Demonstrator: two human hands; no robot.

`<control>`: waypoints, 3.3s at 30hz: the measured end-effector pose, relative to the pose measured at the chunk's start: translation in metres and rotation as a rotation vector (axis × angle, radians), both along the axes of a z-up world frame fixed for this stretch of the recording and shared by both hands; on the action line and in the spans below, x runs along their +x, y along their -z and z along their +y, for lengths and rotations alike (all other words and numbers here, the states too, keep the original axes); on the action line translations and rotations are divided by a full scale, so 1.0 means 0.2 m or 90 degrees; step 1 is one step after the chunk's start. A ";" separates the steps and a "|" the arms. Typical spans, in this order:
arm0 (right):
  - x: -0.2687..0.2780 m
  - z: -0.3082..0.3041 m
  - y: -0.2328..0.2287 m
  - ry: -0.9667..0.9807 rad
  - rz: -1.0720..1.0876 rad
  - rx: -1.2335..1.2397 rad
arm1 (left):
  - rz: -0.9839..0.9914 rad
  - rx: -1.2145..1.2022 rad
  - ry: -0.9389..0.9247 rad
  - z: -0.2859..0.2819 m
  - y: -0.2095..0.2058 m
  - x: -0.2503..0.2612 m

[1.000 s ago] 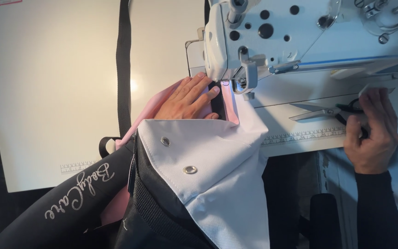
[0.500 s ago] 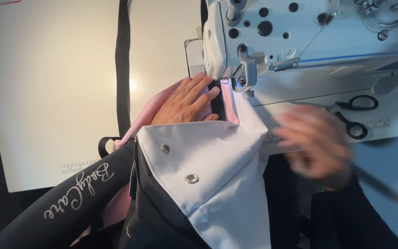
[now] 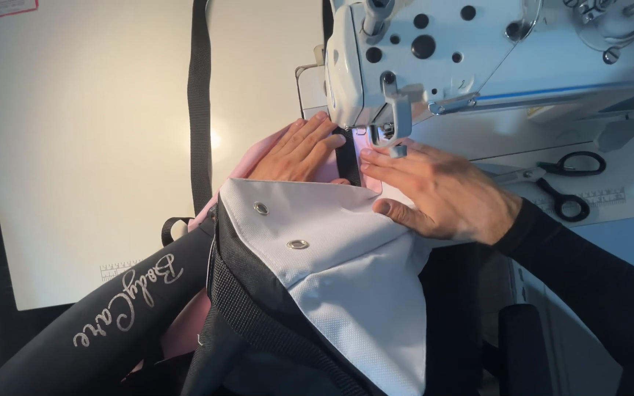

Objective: Sewing parts of a multi-colored fabric bag using an industrial sewing machine.

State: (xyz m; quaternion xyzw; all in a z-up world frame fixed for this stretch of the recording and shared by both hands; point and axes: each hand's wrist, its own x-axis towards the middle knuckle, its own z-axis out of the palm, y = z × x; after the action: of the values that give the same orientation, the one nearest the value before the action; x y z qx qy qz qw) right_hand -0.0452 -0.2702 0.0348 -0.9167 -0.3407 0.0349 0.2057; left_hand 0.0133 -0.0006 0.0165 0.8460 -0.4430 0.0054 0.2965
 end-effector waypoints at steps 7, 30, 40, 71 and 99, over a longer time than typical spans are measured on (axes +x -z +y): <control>0.05 -0.01 0.02 0.018 0.046 0.034 | -0.008 0.019 0.017 -0.01 0.04 0.08; -0.01 -0.11 -0.01 -0.042 0.112 0.226 | 0.343 -0.094 0.175 0.11 -0.22 0.18; 0.00 -0.12 0.04 -0.049 0.174 0.210 | 0.617 -0.288 0.278 0.14 -0.35 -0.14; 0.28 -0.03 -0.05 -0.186 0.272 0.052 | 0.110 0.028 0.211 0.10 0.02 0.09; 0.13 -0.05 0.02 -0.149 0.210 0.049 | 0.062 0.087 -0.005 -0.02 0.14 0.12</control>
State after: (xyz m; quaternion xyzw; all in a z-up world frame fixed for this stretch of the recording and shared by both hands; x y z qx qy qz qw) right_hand -0.0188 -0.2799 0.0316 -0.8444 -0.4075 0.1951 0.2879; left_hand 0.0374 -0.0041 -0.0115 0.8652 -0.4243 -0.0652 0.2590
